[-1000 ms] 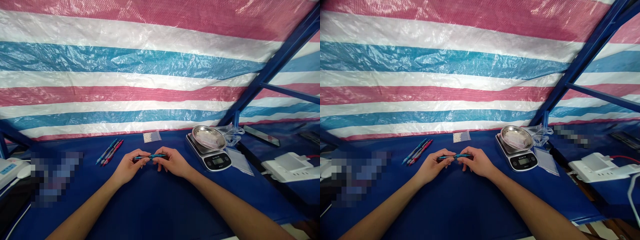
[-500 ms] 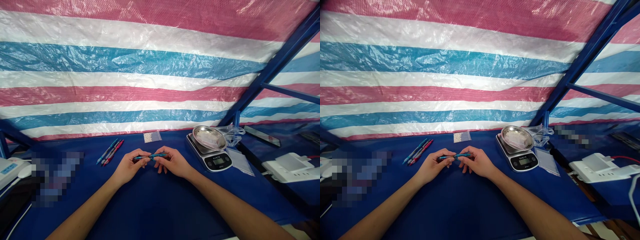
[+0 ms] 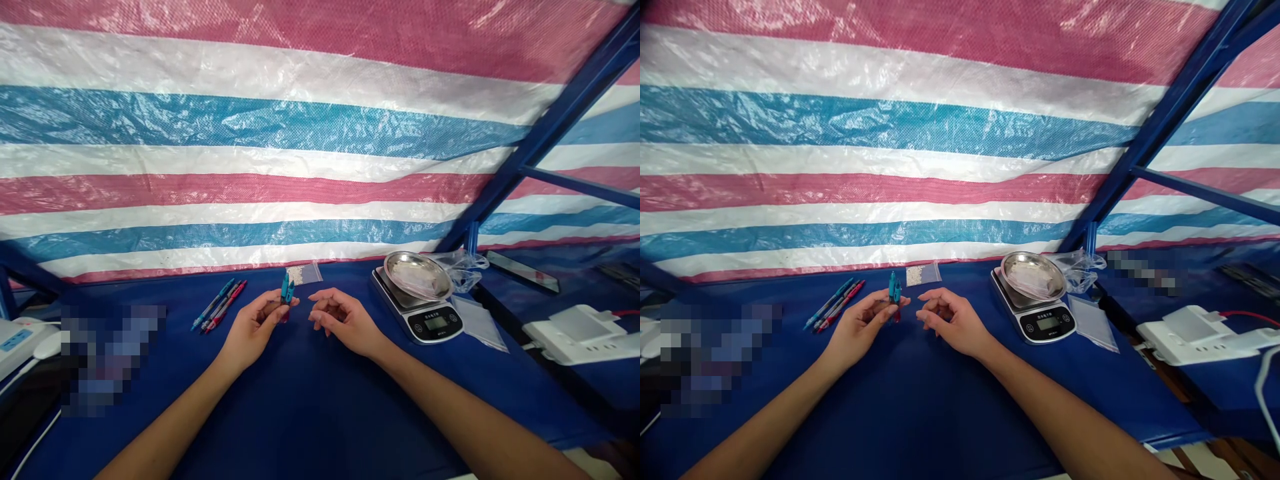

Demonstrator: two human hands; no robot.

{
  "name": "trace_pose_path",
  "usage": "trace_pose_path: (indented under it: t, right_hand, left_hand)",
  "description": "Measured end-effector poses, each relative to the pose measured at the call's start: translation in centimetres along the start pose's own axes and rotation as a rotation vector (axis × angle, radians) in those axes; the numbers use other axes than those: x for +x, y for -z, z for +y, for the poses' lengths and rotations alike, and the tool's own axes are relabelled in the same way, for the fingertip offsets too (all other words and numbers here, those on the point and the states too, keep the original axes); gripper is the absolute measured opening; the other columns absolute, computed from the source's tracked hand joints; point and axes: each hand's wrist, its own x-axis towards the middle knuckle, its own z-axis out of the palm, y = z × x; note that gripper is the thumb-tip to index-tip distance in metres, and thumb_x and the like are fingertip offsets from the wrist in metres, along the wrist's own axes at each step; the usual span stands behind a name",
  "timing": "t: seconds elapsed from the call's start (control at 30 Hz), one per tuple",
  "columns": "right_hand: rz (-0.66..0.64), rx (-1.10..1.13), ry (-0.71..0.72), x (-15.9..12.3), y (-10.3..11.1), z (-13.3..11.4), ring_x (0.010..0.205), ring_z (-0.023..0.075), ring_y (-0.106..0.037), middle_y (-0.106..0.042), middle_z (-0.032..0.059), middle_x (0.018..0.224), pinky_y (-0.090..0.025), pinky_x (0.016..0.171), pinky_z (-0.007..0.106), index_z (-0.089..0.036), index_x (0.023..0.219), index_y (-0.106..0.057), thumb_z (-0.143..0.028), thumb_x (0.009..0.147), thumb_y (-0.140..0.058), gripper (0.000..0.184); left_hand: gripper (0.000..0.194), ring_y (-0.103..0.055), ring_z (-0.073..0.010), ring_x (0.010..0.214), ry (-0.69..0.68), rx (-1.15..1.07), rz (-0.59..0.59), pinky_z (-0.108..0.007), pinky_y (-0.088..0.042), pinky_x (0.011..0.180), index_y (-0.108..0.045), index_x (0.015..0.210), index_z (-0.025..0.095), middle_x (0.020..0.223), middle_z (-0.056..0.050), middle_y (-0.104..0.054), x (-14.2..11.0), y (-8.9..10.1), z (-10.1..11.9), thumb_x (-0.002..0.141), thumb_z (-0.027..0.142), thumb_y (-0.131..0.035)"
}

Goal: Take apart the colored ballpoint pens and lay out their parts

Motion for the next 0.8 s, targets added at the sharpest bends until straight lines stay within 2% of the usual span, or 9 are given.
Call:
trace_pose_path:
  t: [0.1,0.2,0.43,0.6,0.7,0.8]
  right_hand:
    - [-0.026,-0.023,-0.025,0.2,0.2,0.6,0.074,0.0172,-0.071,-0.075,0.0044,0.093,-0.055,0.058,0.027,-0.023,0.124,-0.066,-0.051,0.097,-0.073,0.04]
    - [-0.033,-0.046,-0.049,0.3,0.3,1.0,0.071,0.016,-0.069,-0.074,0.0037,0.091,-0.055,0.057,0.026,-0.022,0.124,-0.066,-0.051,0.098,-0.072,0.039]
    - [-0.037,-0.072,-0.067,0.5,0.4,1.1,0.069,0.0154,-0.068,-0.073,0.0032,0.088,-0.054,0.057,0.026,-0.021,0.123,-0.066,-0.052,0.098,-0.07,0.039]
    - [-0.052,-0.078,-0.077,0.6,0.5,1.4,0.069,0.0153,-0.068,-0.073,0.0032,0.087,-0.054,0.057,0.026,-0.021,0.123,-0.065,-0.051,0.099,-0.069,0.039]
    - [-0.053,-0.078,-0.095,0.7,0.6,1.6,0.069,0.0152,-0.068,-0.073,0.0034,0.087,-0.053,0.056,0.025,-0.02,0.123,-0.066,-0.051,0.099,-0.069,0.039]
    - [-0.053,-0.088,-0.115,0.7,0.6,1.6,0.068,0.015,-0.067,-0.073,0.0033,0.086,-0.053,0.056,0.025,-0.02,0.122,-0.066,-0.051,0.098,-0.07,0.039]
  left_hand:
    - [0.044,-0.072,-0.0282,0.123,0.03,-0.005,-0.016,-0.043,-0.053,0.11,-0.065,0.129,0.02,0.129,-0.014,-0.077,0.4,0.1,-0.3,0.096,0.048,-0.074]
    - [0.042,-0.072,-0.0281,0.123,0.041,-0.014,-0.034,-0.044,-0.053,0.11,-0.066,0.126,0.021,0.129,-0.014,-0.077,0.4,0.1,-0.2,0.095,0.048,-0.075]
    - [0.035,-0.07,-0.0308,0.127,-0.041,-0.029,0.052,-0.044,-0.055,0.107,-0.062,0.123,0.021,0.126,-0.013,-0.076,0.0,0.5,1.1,0.099,0.043,-0.073]
    - [0.046,-0.072,-0.0333,0.126,-0.051,-0.095,0.103,-0.046,-0.057,0.106,-0.058,0.131,0.023,0.128,-0.011,-0.073,0.3,0.6,1.2,0.096,0.047,-0.077]
    - [0.06,-0.074,-0.0342,0.122,0.026,-0.077,0.128,-0.048,-0.06,0.103,-0.057,0.138,0.024,0.133,-0.013,-0.072,0.7,1.8,1.4,0.09,0.052,-0.08]
    - [0.075,-0.076,-0.0362,0.116,0.19,0.038,0.11,-0.05,-0.062,0.1,-0.061,0.135,0.018,0.127,-0.017,-0.076,0.9,4.2,1.8,0.078,0.06,-0.087]
